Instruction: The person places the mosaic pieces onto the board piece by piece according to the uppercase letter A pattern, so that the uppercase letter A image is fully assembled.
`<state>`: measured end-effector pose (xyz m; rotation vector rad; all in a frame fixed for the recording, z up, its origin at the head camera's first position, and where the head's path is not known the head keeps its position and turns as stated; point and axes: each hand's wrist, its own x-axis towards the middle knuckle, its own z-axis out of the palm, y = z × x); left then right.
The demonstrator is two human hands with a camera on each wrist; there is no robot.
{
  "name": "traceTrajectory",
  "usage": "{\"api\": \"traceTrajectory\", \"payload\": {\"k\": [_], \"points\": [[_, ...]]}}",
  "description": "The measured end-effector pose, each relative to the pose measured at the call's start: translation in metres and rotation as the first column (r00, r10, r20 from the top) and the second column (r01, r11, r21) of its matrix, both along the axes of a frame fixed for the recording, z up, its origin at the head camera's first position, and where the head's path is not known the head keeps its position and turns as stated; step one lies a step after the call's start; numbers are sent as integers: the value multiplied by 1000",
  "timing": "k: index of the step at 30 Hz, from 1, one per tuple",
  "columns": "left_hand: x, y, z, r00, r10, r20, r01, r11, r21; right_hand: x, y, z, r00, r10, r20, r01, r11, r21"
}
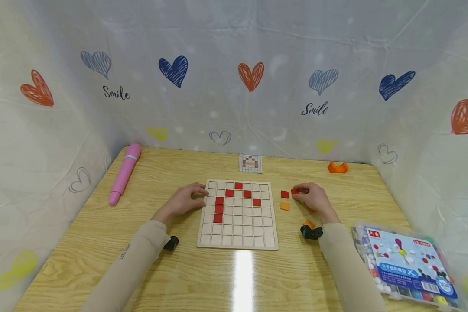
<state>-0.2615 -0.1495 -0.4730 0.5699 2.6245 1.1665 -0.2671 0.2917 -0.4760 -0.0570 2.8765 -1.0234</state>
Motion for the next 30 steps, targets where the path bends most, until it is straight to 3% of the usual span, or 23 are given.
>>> {"api": "traceTrajectory", "payload": {"k": [25,30], "points": [[-2,0,-2,1000,9,5,-9,1000,-18,2,-3,3,1000,26,5,-26,999,32],[-1,0,-2,1000,3,-6,-3,1000,-20,2,-2,1,999,35,-25,-34,998,57]]}}
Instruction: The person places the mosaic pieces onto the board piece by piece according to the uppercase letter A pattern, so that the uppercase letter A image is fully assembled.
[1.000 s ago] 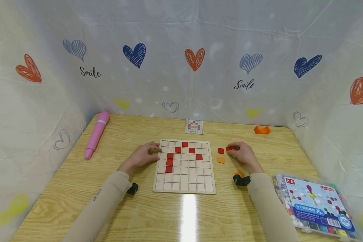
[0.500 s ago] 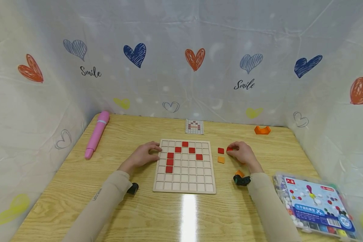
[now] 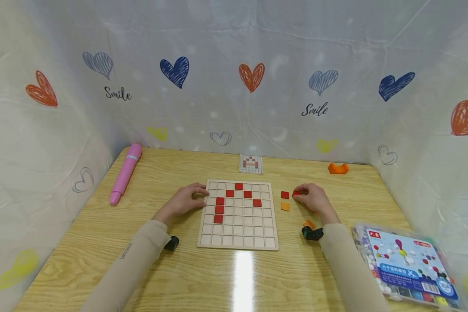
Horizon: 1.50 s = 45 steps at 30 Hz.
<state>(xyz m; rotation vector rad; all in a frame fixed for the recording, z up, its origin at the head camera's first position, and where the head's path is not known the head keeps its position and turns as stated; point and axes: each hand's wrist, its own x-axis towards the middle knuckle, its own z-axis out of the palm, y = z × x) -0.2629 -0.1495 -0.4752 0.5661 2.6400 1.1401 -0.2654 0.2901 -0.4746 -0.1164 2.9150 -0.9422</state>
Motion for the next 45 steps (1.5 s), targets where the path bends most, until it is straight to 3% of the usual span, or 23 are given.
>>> {"api": "traceTrajectory", "payload": {"k": [7,12,20,27,33,45], "points": [[-1,1,-1,1000,2,7,-2,1000,-4,4,0,0,996,7,-84,-6,1000,12],[-2,1,-2,1000,9,5,-9,1000,-20,10,-4,6,989,52,-135,-51,999,10],[-2,0,0,1000,-6,-13,6,1000,-12,23,-15,20,991,73,-110,-78,996,-47],[-3,0,-1,1000,-3,-1,3,1000,-16,31,-30,29,980,166,-114,-180,975,-130],[-3,0,-1,1000,-2,-5,2,1000,-18,40,-44,33,975,191,-116,-205,972,-116],[-1,2,2,1000,-3,7,3,1000,-15,45,-70,23,967,247,-71,-255,956,-148]]}}
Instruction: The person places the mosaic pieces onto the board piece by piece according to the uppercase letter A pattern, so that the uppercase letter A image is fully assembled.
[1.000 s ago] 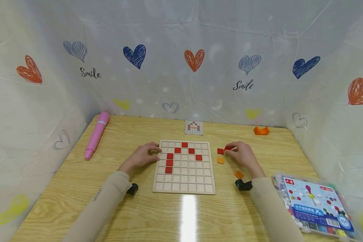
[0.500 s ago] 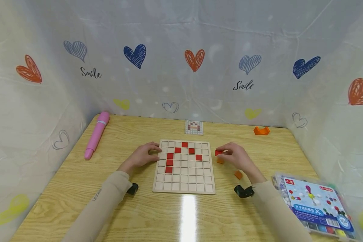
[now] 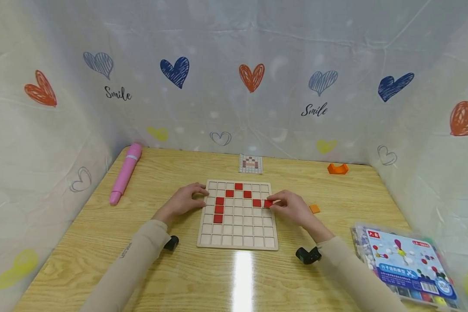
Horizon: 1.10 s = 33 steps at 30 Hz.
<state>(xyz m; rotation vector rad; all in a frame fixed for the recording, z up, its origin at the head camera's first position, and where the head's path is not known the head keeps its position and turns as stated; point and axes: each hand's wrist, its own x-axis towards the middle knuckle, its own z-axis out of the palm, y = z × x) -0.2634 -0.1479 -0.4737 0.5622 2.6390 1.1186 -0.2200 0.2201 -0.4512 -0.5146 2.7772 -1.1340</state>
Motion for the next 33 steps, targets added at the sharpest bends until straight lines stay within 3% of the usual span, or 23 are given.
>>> {"api": "traceTrajectory", "payload": {"k": [13,33], "points": [[-1,-1,0,1000,-7,-5,7,1000,3,2,-25,-11,996,90,-29,-86,989,120],[0,-1,-1,1000,-5,-2,5,1000,9,4,-36,-15,993,90,-71,-78,985,154]]}}
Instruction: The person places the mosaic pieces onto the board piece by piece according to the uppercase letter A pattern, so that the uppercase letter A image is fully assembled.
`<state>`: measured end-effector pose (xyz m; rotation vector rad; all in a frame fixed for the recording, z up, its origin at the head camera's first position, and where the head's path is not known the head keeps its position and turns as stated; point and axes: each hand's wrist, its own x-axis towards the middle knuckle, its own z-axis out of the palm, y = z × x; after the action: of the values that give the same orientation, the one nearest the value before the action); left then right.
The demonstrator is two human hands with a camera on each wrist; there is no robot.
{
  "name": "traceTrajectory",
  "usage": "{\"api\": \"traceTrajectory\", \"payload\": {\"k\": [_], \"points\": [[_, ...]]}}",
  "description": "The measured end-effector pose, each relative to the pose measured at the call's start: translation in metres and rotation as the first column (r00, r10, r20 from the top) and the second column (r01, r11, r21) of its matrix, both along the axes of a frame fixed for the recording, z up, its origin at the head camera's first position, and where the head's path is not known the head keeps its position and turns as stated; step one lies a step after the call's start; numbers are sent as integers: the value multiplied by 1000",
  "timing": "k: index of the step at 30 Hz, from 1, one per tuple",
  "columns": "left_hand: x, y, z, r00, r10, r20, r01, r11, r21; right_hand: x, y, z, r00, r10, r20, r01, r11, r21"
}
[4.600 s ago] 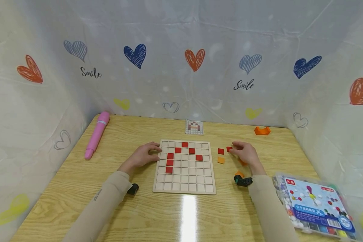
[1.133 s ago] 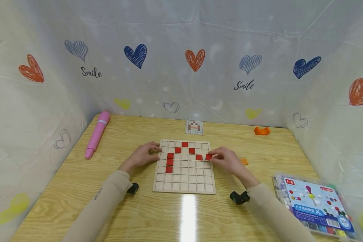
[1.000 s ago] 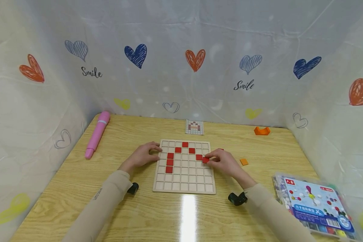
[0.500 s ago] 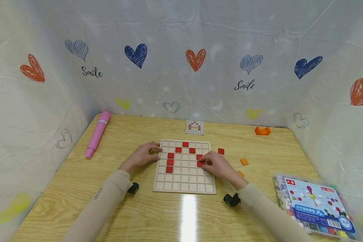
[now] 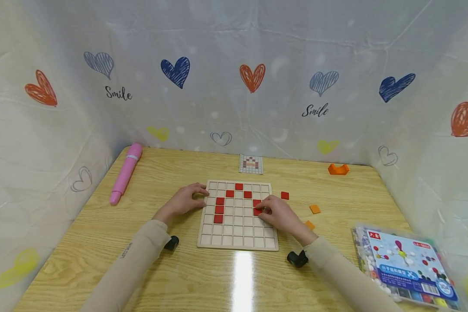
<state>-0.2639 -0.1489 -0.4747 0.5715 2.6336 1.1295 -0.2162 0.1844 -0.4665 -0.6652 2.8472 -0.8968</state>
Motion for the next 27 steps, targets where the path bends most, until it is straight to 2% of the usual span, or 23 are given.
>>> {"api": "traceTrajectory", "payload": {"k": [9,16,20,23,27], "points": [[1,1,0,1000,3,10,-3,1000,14,1,-2,1,1000,-8,-19,8,1000,17],[0,0,-2,999,-21,-43,21,1000,13,0,-3,-2,1000,-20,-22,20,1000,3],[0,0,-1,1000,-9,-13,10,1000,19,1,-3,-2,999,-32,-14,32,999,-25],[-1,0,-1,1000,-2,5,2,1000,17,2,-1,-2,997,-72,-9,71,996,-52],[-2,0,-1,1000,3,3,-3,1000,5,3,5,-2,987,-161,3,161,981,-109]]}}
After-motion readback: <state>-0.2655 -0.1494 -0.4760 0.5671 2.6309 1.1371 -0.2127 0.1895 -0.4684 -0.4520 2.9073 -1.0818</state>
